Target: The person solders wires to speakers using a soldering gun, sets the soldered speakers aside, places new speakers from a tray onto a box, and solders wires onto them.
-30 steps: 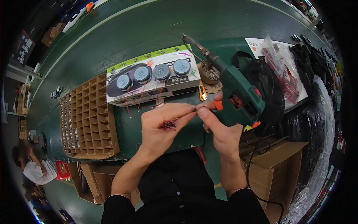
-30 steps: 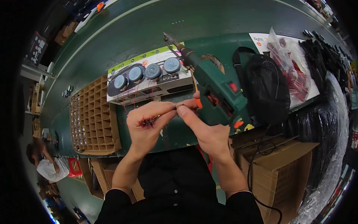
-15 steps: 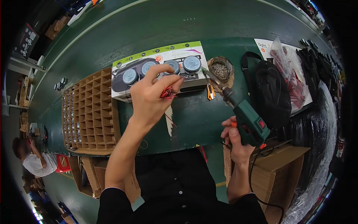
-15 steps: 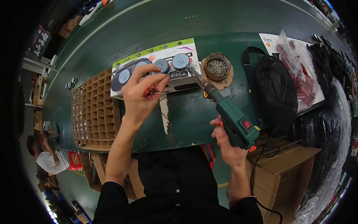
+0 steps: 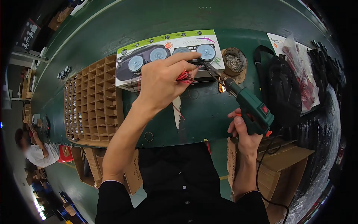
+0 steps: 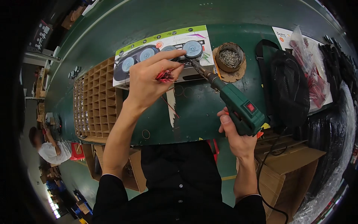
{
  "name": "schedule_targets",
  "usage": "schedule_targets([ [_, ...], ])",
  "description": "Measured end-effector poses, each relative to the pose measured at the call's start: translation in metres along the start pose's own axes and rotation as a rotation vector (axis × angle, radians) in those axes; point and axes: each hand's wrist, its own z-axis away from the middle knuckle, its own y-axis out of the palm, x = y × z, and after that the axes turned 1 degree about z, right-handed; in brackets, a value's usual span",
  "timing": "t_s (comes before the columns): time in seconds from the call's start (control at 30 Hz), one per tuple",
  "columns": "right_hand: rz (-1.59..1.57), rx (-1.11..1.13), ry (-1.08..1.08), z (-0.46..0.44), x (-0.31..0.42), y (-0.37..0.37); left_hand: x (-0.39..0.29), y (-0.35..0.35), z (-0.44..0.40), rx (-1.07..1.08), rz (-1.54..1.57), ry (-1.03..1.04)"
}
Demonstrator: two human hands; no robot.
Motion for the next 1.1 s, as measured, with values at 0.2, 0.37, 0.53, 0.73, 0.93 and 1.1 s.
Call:
schedule_targets([
  [0.2, 0.137, 0.006, -0.052, -0.002, -0.003, -0.004, 0.005, 0.008, 0.001, -0.086, 0.004, 0.026],
  [0.37, 0.144, 0.071, -0.044, -0.004, -0.001, -0.006, 0.005, 0.01, -0.001, -0.111, -0.011, 0.047],
  [0.53, 0.012, 0.031, 0.044, 0.0, 0.002, -0.008, 0.004, 0.01, -0.001, -0.116, -0.03, 0.05],
  [0.73, -0.071, 0.018, -0.027, 0.011, -0.006, -0.016, -0.001, 0.003, -0.001, -0.03, -0.035, 0.01],
  [0.93, -0.141, -0.037, -0.035, 0.012, -0.016, -0.012, -0.002, 0.004, -0.001, -0.036, -0.045, 0.013],
  [1.1, -0.169, -0.053, -0.04, 0.014, -0.017, -0.01, 0.0, 0.007, -0.001, -0.086, -0.06, 0.02],
])
